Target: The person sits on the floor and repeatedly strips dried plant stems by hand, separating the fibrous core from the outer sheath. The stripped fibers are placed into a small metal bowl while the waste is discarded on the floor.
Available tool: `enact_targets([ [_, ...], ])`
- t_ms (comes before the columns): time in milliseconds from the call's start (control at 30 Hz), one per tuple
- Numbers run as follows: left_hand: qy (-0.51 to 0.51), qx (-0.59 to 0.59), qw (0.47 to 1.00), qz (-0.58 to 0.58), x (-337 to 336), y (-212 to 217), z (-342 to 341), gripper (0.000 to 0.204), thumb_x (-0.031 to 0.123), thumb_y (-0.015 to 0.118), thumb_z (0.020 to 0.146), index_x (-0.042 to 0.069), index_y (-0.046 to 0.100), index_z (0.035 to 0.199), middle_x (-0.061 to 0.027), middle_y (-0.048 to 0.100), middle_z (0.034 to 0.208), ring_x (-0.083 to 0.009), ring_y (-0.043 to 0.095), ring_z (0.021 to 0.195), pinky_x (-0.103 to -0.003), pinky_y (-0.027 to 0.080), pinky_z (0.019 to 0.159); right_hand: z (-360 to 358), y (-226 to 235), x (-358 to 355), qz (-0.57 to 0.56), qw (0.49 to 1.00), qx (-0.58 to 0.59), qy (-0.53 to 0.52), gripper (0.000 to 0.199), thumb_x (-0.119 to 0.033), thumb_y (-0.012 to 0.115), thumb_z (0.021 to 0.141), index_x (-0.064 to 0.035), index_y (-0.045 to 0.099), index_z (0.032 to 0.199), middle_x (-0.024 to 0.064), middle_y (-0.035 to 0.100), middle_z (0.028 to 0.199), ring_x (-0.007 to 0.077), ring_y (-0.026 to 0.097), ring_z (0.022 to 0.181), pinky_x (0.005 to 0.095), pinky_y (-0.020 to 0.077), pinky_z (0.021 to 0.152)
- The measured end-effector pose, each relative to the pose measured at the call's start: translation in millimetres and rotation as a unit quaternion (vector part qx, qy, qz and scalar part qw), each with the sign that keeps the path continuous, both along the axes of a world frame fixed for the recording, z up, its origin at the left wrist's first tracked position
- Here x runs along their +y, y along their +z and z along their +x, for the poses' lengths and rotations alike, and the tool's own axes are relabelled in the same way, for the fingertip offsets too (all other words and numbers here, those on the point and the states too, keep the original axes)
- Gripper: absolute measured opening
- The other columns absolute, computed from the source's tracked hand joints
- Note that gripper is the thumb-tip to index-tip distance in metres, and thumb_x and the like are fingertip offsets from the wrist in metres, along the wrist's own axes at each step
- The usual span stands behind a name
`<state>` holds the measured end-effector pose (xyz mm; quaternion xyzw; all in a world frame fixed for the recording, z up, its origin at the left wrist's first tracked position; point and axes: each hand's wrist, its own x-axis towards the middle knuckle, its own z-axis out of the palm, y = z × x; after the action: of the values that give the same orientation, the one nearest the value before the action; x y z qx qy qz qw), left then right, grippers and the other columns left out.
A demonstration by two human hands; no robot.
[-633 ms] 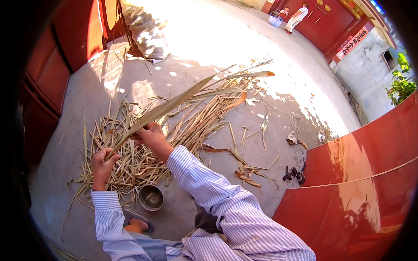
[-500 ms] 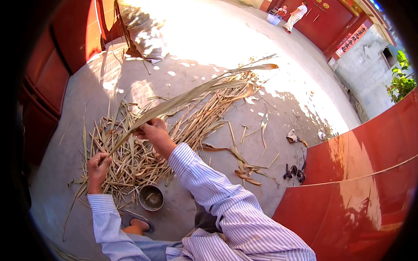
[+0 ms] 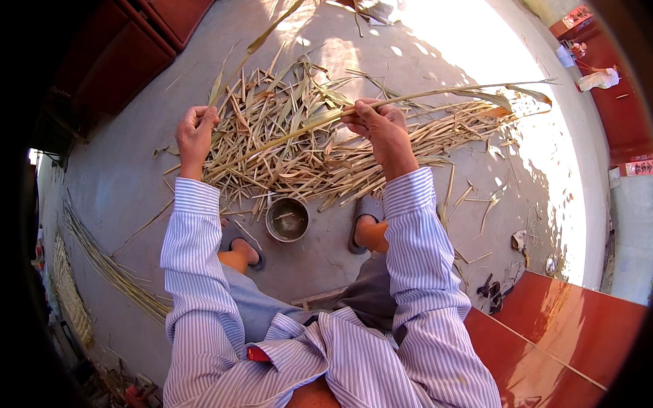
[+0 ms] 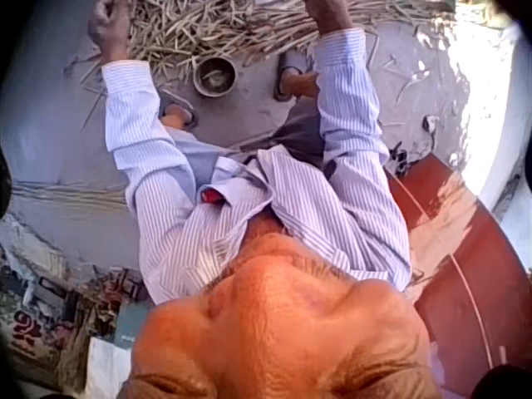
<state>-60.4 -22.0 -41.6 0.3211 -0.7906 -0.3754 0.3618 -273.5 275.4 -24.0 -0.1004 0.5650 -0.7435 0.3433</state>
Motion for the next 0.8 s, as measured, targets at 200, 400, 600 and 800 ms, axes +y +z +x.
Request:
enact_targets([
  [200, -0.176, -0.125, 0.953, -0.213, 32.8, 19.6, -5.6, 0.033, 0.038, 0.068, 0.086, 0.005, 0.067, 0.090, -0.0095, 0.067, 0.077, -0.0262, 0.062, 0.075, -0.041, 0.045, 0.072, 6.4, 8.5, -9.5, -0.017, 1.000, 0.007, -0.007, 0.023, -0.017, 0.060, 0.095, 0.0021, 0.060, 0.109, 0.0146, 0.070, 0.096, 0.0197, 0.071, 0.084, 0.0233, 0.0596, 0.068],
  [400, -0.306, -0.191, 0.920, 0.154, 37.2, 22.5, 5.7, 0.024, 0.023, 0.069, 0.088, 0.000, 0.066, 0.084, -0.0021, 0.064, 0.073, -0.0086, 0.059, 0.068, -0.025, 0.047, 0.064, -2.2, 11.7, -9.0, -0.034, 0.998, 0.024, -0.057, 0.021, -0.018, 0.060, 0.096, 0.0004, 0.059, 0.107, 0.0132, 0.070, 0.095, 0.0179, 0.070, 0.082, 0.0224, 0.0588, 0.067],
  [600, -0.257, -0.184, 0.943, 0.104, 25.7, 30.8, 31.3, 0.012, 0.010, 0.071, 0.085, 0.001, 0.063, 0.084, -0.0004, 0.060, 0.068, -0.0064, 0.053, 0.063, -0.023, 0.043, 0.057, -19.8, 22.4, -0.5, -0.060, 0.989, 0.032, -0.132, 0.019, -0.019, 0.059, 0.097, -0.0003, 0.059, 0.099, 0.0111, 0.069, 0.090, 0.0144, 0.068, 0.078, 0.0205, 0.0553, 0.062],
  [800, -0.135, -0.272, 0.891, -0.339, 17.2, 17.1, 46.9, 0.021, 0.016, 0.072, 0.075, 0.006, 0.053, 0.074, -0.0108, 0.055, 0.067, -0.0308, 0.053, 0.070, -0.043, 0.037, 0.068, -32.2, 14.7, 7.8, -0.039, 0.983, 0.036, -0.175, 0.019, -0.021, 0.059, 0.097, -0.0021, 0.058, 0.096, 0.0100, 0.069, 0.091, 0.0142, 0.068, 0.077, 0.0222, 0.0556, 0.064],
])
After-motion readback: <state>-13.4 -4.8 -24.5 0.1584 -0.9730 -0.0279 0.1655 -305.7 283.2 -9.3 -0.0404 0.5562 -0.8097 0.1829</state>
